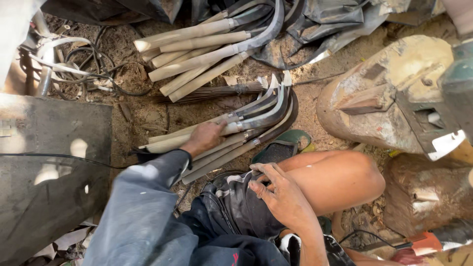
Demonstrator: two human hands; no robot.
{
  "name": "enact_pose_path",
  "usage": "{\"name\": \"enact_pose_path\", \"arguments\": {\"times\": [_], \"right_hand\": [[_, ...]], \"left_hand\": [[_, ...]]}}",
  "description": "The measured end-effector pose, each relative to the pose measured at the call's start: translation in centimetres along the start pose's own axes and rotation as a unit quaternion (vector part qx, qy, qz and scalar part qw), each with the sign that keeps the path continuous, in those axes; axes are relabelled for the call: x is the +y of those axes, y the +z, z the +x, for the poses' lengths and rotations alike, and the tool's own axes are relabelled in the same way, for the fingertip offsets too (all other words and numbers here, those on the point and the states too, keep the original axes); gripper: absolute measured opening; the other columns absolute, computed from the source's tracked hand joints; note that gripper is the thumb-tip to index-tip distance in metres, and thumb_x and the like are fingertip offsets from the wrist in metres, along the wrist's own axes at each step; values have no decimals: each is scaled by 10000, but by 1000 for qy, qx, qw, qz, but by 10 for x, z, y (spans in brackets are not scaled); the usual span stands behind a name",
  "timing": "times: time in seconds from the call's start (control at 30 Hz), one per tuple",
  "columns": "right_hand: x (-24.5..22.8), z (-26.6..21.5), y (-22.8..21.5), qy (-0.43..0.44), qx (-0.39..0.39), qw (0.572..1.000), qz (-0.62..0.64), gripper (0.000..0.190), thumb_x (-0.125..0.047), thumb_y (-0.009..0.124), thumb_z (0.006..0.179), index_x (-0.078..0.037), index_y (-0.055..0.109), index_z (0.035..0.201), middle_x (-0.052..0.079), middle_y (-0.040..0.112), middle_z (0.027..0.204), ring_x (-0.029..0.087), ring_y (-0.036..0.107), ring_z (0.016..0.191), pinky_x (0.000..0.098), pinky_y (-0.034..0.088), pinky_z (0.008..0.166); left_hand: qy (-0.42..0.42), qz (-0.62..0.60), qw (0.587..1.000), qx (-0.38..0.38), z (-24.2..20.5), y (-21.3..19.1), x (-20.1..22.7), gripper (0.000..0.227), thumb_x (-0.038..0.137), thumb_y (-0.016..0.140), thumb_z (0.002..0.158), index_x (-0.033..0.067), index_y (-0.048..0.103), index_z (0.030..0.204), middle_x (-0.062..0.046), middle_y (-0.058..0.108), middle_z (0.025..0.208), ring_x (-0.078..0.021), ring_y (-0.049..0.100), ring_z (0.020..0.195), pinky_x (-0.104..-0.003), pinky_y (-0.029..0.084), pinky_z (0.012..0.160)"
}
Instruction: The person shapes wooden handles using a bench grinder and an angle grinder, repeatedly rotating the wood against the wheels to smooth and taper the ends. The person handles multiple wooden handles and curved metal tools, placing finished pieces aside.
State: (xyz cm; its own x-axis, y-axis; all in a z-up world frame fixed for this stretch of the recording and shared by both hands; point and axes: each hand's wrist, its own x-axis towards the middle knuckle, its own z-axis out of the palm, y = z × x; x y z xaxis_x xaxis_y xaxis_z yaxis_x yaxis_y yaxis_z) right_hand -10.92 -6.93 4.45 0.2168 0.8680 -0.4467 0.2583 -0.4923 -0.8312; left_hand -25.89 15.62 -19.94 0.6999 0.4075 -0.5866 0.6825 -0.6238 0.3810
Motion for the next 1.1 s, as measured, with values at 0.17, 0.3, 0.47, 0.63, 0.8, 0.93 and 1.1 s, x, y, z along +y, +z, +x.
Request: {"name": "enact_pose_path", "arguments": {"times": [0.17, 0.3, 0.47, 0.63, 0.8, 0.93, 1.1], "right_hand": [[6, 6, -2, 42, -26, 993, 110, 436, -213, 701, 905, -20, 628, 1289, 89, 666, 1204, 182, 711, 934, 309, 622, 754], [13, 10, -8, 34, -38, 988, 143, 424, -187, 695, 907, -11, 636, 1289, 91, 669, 1179, 170, 696, 938, 309, 631, 741], [19, 15, -13, 58, -57, 975, 207, 412, -155, 685, 916, 1, 637, 1294, 113, 711, 1126, 175, 703, 954, 316, 613, 761], [24, 13, -13, 92, -61, 963, 244, 419, -160, 676, 906, 6, 635, 1289, 100, 705, 1134, 190, 721, 972, 330, 621, 754], [26, 16, -12, 75, -73, 963, 247, 426, -193, 677, 921, 12, 637, 1293, 113, 712, 1124, 196, 720, 989, 332, 611, 773], [27, 14, -10, 95, -67, 964, 238, 416, -202, 673, 924, 0, 646, 1287, 102, 711, 1118, 186, 716, 990, 328, 610, 779], [25, 15, -10, 94, -64, 967, 230, 400, -201, 671, 941, -15, 653, 1295, 98, 715, 1111, 174, 706, 995, 308, 592, 829]], "left_hand": [[51, 100, 985, 128, 11, 22, 6, 543, 261, 771, 836, 106, 547, 1306, -283, 473, 1349, -459, 456, 1296, -571, 491, 1001], [57, 106, 985, 126, 21, 35, 5, 524, 258, 731, 864, 72, 525, 1309, -287, 439, 1342, -474, 430, 1302, -622, 458, 1007], [78, 92, 991, 48, 19, 53, 11, 526, 90, 593, 954, 8, 438, 1450, -297, 455, 1380, -465, 441, 1315, -566, 497, 1013], [88, 170, 977, 90, 11, 55, 20, 555, 163, 623, 892, 56, 435, 1403, -270, 390, 1447, -436, 382, 1359, -634, 389, 1076], [53, 59, 996, 35, 31, 29, 27, 708, 369, 713, 896, 66, 385, 1446, -272, 254, 1568, -449, 276, 1425, -696, 268, 1135], [-32, 97, 949, 297, 93, -51, -9, 595, 103, 621, 993, -17, 404, 1534, -311, 408, 1491, -449, 501, 1319, -620, 465, 1033], [-183, 121, 915, 338, 137, -126, -90, 597, 316, 652, 843, 21, 519, 1344, -285, 391, 1506, -482, 369, 1383, -690, 288, 1098]]}}
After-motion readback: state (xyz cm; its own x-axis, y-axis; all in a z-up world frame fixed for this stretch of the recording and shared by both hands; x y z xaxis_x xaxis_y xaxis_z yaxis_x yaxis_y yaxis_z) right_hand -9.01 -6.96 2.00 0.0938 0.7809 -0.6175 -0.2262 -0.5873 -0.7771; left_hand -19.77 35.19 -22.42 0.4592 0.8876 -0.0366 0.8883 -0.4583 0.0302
